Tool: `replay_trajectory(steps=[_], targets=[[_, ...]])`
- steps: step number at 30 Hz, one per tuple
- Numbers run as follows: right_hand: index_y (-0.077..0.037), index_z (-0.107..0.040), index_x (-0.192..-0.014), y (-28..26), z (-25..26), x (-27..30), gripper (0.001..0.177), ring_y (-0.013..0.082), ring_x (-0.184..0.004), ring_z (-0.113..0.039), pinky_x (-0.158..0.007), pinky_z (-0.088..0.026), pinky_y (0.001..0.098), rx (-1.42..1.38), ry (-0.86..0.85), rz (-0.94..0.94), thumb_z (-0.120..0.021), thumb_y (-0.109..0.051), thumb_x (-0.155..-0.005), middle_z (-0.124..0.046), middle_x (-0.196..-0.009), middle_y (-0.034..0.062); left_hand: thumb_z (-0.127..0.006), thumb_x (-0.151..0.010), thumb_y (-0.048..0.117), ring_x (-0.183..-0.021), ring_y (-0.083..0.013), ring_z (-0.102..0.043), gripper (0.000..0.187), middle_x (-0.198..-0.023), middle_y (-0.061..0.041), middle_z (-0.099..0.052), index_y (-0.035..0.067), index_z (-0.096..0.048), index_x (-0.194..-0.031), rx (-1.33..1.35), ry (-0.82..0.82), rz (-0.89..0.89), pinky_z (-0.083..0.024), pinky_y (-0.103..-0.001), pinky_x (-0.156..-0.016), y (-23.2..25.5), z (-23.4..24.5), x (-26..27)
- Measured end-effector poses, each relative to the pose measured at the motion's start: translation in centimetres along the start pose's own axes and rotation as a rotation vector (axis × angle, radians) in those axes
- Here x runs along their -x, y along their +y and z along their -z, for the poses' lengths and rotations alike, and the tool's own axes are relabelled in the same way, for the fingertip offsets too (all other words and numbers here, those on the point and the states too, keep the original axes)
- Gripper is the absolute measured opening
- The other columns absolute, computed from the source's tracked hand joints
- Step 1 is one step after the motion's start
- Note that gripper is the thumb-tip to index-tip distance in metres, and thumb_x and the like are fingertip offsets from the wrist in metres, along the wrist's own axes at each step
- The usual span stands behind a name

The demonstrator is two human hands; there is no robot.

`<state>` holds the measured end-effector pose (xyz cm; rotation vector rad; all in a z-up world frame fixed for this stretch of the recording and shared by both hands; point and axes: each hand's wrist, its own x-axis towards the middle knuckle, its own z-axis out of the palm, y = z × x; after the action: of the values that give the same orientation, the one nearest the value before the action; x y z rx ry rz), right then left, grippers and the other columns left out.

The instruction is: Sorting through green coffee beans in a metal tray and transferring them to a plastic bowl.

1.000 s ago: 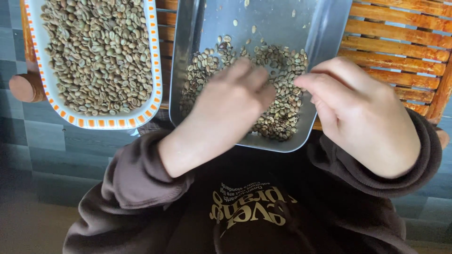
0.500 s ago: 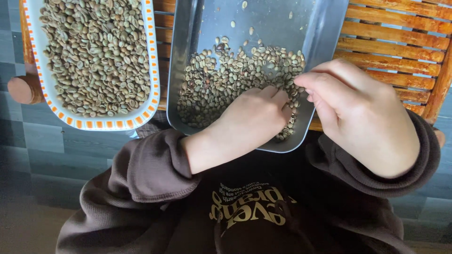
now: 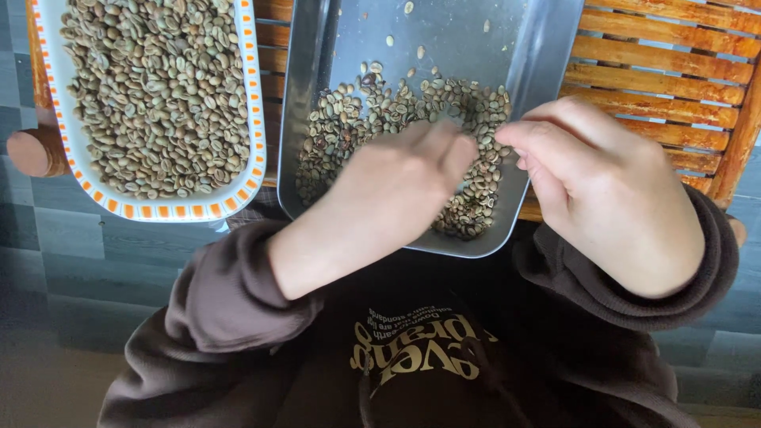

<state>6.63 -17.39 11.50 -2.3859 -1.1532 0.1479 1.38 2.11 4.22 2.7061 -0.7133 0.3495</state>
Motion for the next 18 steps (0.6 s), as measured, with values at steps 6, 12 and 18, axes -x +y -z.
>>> replay_trajectory(steps=[6,12,18], targets=[[0.001,-0.071,-0.100,0.7,-0.8,-0.4,0.024,0.0221,-0.065,-0.062,-0.063,-0.053,0.0334,-0.037,-0.170,0.082,-0.066,0.013,-0.081,-0.066,-0.099,0.0095,-0.062,-0.090,-0.005,-0.061,-0.0184,-0.062,0.010,-0.076,-0.007,-0.060,0.001,-0.055,-0.095,0.165,-0.073,0.125,-0.052,-0.029,-0.051,-1.1,3.1,1.0],[-0.007,-0.063,-0.074,1.6,-3.4,-0.4,0.011,0.0224,-0.058,-0.060,-0.059,-0.052,0.0362,-0.026,-0.381,0.097,-0.064,0.002,-0.082,-0.063,-0.083,0.0026,-0.060,-0.107,0.017,-0.044,-0.0227,-0.057,0.019,-0.065,-0.007,-0.060,0.002,-0.059,-0.095,0.214,-0.118,0.281,-0.046,-0.034,-0.043,-1.6,4.6,2.3],[-0.007,-0.066,-0.078,1.9,-5.1,-0.7,0.004,0.0269,-0.067,-0.066,-0.070,-0.057,0.0386,-0.036,-0.526,0.039,-0.067,-0.005,-0.082,-0.064,-0.089,0.0038,-0.058,-0.107,0.018,-0.044,-0.0208,-0.058,0.020,-0.064,-0.008,-0.062,0.001,-0.062,-0.097,0.279,-0.134,0.315,-0.047,-0.033,-0.044,-2.2,4.3,3.0]])
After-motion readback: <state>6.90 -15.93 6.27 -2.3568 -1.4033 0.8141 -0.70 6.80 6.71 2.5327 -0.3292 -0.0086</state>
